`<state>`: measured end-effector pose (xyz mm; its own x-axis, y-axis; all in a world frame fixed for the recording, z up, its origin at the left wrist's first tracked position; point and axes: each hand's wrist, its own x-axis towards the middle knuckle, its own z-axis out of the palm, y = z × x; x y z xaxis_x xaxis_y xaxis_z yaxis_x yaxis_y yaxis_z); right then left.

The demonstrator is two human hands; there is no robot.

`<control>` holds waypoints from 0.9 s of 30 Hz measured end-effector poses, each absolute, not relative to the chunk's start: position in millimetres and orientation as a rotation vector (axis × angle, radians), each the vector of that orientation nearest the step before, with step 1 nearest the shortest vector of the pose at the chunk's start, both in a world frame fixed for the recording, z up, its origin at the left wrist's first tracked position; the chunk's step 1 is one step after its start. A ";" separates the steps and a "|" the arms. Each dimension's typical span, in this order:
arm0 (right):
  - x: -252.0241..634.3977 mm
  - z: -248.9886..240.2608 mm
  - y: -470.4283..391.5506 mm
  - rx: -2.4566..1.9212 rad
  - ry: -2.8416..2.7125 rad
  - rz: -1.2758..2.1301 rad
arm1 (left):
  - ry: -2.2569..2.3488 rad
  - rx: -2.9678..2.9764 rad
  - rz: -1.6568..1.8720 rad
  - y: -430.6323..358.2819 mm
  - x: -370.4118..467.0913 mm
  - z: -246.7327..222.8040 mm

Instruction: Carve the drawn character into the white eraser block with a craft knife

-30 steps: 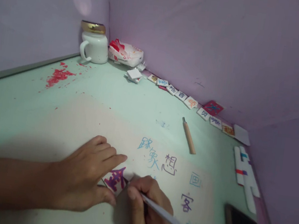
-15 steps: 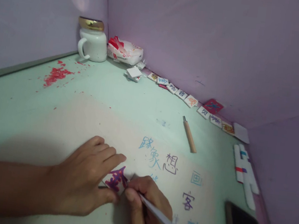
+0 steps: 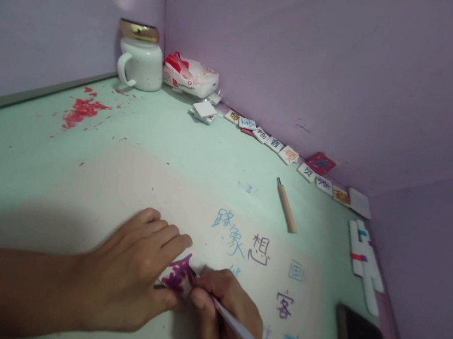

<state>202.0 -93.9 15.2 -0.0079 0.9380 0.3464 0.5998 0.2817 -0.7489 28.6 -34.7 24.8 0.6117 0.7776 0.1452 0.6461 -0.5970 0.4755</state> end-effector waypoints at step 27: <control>203.0 16.7 -88.9 -1.400 -1.759 0.459 | 1.147 2.463 0.436 -34.2 29.0 28.4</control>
